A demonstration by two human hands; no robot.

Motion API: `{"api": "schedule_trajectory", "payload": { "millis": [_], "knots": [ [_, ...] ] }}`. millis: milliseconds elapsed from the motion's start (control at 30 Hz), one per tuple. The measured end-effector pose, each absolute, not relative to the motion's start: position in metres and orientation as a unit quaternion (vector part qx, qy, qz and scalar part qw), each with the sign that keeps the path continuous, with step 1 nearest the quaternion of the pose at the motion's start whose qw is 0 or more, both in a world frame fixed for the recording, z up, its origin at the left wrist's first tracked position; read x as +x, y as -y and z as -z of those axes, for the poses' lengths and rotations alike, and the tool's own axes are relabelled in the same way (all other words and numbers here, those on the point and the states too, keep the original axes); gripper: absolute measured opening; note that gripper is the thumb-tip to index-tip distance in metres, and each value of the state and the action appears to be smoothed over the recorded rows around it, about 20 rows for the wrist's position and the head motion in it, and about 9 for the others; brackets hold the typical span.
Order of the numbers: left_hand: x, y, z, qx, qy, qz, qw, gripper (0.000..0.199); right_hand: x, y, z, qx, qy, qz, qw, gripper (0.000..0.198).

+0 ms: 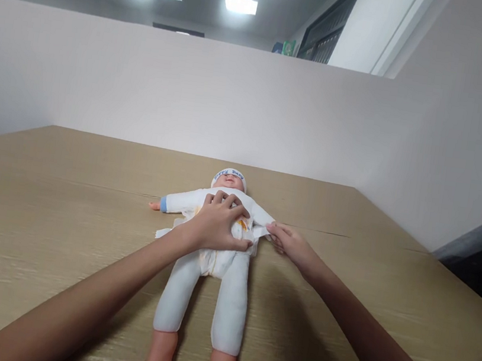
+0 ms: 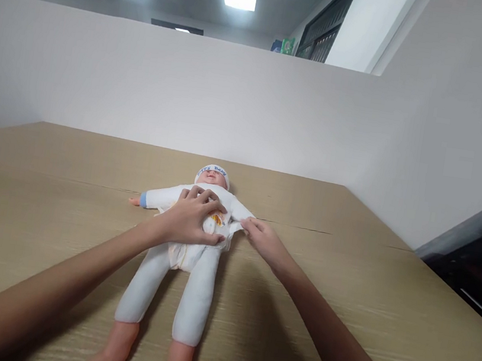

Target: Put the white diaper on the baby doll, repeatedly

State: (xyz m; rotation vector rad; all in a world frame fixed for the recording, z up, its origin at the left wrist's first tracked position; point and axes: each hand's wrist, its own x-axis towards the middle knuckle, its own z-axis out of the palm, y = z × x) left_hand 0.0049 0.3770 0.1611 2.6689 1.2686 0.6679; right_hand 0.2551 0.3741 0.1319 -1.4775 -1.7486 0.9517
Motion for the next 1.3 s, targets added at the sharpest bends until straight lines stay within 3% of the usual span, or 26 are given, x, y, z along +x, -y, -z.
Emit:
{"api": "schedule_trajectory", "payload": {
  "millis": [167, 300, 400, 500, 600, 833, 1033, 1300],
  "knots": [
    [0.003, -0.378, -0.163, 0.872, -0.419, -0.238, 0.088, 0.069, 0.204, -0.392, -0.137, -0.536, 0.680, -0.345, 0.361, 0.045],
    [-0.015, -0.387, -0.165, 0.866, -0.364, -0.265, 0.218, 0.075, 0.180, -0.370, -0.134, -0.533, 0.669, -0.308, 0.416, 0.034],
    [-0.040, -0.386, -0.159, 0.850, -0.282, -0.317, 0.313, 0.071, 0.181, -0.338, -0.131, -0.498, 0.713, -0.209, 0.448, 0.031],
    [-0.071, -0.370, -0.142, 0.857, -0.251, -0.340, 0.294, 0.056, 0.191, -0.313, -0.124, -0.449, 0.783, -0.149, 0.405, 0.042],
    [-0.105, -0.348, -0.125, 0.869, -0.277, -0.313, 0.264, 0.057, 0.200, -0.304, -0.119, -0.429, 0.812, -0.141, 0.370, 0.048],
    [-0.153, -0.336, -0.102, 0.847, -0.386, -0.315, 0.184, 0.038, 0.173, -0.327, -0.155, -0.417, 0.816, -0.058, 0.396, 0.023],
    [-0.144, -0.353, -0.087, 0.777, -0.523, -0.331, 0.120, 0.027, 0.117, -0.358, -0.178, -0.403, 0.869, -0.032, 0.286, 0.014],
    [-0.150, -0.375, -0.095, 0.711, -0.555, -0.285, 0.324, 0.030, 0.097, -0.369, -0.183, -0.489, 0.850, -0.058, 0.186, 0.014]
  ]
}}
